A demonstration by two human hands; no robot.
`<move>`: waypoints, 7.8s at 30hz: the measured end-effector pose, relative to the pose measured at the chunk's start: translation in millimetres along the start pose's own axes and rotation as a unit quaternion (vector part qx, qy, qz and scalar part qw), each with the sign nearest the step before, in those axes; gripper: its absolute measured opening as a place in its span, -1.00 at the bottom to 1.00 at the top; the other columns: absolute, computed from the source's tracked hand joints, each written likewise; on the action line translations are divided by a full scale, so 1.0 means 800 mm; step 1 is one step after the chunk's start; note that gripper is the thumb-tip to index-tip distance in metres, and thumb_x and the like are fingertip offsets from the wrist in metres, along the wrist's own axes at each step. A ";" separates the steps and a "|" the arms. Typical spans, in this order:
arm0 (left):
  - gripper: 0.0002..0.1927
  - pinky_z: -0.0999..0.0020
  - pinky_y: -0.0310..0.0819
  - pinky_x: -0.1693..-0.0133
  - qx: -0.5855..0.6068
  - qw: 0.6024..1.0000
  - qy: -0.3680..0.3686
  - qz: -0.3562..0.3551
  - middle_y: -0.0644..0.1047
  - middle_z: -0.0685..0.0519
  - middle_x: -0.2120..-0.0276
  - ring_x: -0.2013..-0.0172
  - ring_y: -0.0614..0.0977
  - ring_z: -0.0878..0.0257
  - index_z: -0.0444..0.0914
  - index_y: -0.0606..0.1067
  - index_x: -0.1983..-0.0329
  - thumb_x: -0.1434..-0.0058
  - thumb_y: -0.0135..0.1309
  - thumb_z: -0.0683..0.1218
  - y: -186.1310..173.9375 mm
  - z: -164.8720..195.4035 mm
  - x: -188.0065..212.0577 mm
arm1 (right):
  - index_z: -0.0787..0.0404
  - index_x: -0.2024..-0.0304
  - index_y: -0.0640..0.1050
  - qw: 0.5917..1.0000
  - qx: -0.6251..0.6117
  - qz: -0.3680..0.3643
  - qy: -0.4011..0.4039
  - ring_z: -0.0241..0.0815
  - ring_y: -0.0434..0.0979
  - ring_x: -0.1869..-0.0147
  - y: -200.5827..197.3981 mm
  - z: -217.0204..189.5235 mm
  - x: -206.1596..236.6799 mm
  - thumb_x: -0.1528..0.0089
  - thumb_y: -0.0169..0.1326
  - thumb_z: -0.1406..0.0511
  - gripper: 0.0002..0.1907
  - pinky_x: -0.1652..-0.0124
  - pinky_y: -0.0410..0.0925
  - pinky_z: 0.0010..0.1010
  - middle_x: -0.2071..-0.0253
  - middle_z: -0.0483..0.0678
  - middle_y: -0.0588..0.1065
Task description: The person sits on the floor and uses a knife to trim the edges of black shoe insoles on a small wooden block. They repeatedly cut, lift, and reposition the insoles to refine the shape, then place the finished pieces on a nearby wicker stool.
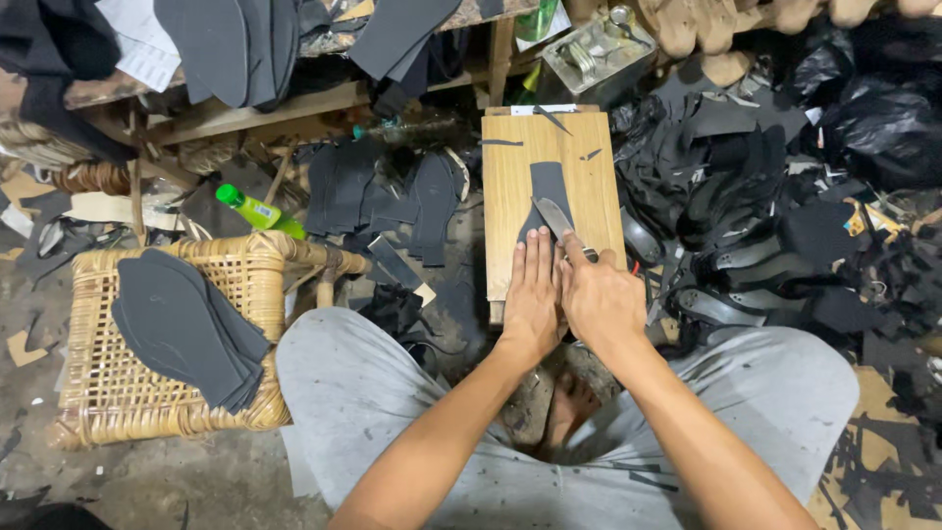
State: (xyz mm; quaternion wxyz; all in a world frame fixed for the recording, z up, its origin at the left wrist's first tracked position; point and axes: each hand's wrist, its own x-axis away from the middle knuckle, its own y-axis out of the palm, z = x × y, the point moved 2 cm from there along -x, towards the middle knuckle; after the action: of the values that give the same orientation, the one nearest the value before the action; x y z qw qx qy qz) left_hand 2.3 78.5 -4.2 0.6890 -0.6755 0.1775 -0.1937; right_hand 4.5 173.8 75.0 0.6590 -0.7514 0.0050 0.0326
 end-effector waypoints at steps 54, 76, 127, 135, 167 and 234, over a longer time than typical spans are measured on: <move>0.04 -0.07 -0.37 -0.46 0.102 0.991 -0.065 0.057 -0.01 -0.40 -0.48 -0.49 -0.05 -0.27 -0.49 -0.06 -0.50 -0.09 0.11 0.05 -0.007 -0.007 -0.009 | 0.04 -0.33 0.46 0.999 -0.029 0.011 -0.025 0.30 0.59 0.42 0.014 -0.007 -0.060 -0.35 -0.04 0.14 -0.51 0.40 0.45 -0.01 0.30 0.33 0.50; 0.05 -0.03 -0.38 -0.43 0.039 0.995 -0.057 -0.069 -0.08 -0.36 -0.49 -0.49 -0.11 -0.23 -0.46 -0.17 -0.52 -0.07 0.07 -0.03 -0.028 -0.005 -0.006 | 0.02 -0.32 0.45 0.999 -0.037 0.013 -0.025 0.27 0.61 0.42 0.008 0.010 -0.057 -0.32 -0.02 0.15 -0.50 0.39 0.45 -0.02 0.30 0.32 0.51; -0.48 0.31 0.46 0.22 0.530 0.802 -0.171 0.213 0.45 -0.04 0.29 0.33 0.48 0.16 -0.33 0.56 -0.18 -0.10 0.29 -0.23 -0.091 -0.043 -0.042 | 0.21 -0.23 0.47 0.774 -0.608 0.038 0.170 -0.50 0.20 0.52 0.029 0.083 -0.084 -0.30 0.21 0.28 -0.54 0.55 0.08 -0.60 0.41 -0.22 0.35; -0.57 0.53 0.41 0.29 0.631 0.728 -0.068 0.259 0.42 0.07 0.25 0.31 0.44 0.40 -0.36 0.53 -0.15 -0.20 0.24 -0.28 -0.177 0.023 0.020 | 0.17 -0.33 0.40 0.525 -0.837 -0.132 0.080 -0.52 0.21 0.57 -0.034 0.084 -0.058 -0.31 0.13 0.20 -0.46 0.61 0.11 -0.69 0.31 -0.17 0.47; -0.69 0.28 0.53 -0.02 0.577 0.725 -0.157 0.341 0.53 -0.12 0.11 0.09 0.62 0.10 -0.40 0.51 -0.13 -0.33 0.04 -0.27 -0.144 0.004 0.017 | 0.19 -0.29 0.49 0.853 -0.513 0.096 0.002 -0.08 0.58 0.05 -0.007 0.094 -0.057 -0.32 0.26 0.24 -0.50 0.07 0.43 -0.30 0.05 0.04 0.62; -0.43 0.41 0.54 0.19 0.652 0.704 -0.186 0.210 0.61 0.02 0.24 0.25 0.60 0.28 -0.39 0.40 -0.26 -0.17 0.26 -0.24 -0.009 -0.056 -0.054 | 0.34 -0.21 0.50 0.826 -0.548 0.033 0.126 -0.30 0.41 0.33 0.074 0.078 -0.094 -0.18 0.37 0.23 -0.39 0.31 0.29 -0.43 0.28 -0.10 0.48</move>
State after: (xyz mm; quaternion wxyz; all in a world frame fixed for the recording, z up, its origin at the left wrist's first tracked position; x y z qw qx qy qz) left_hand -57.8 61.4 1.4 0.9994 -0.0255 0.0124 0.0185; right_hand -75.9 224.9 12.9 0.1306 -0.9860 0.0938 -0.0431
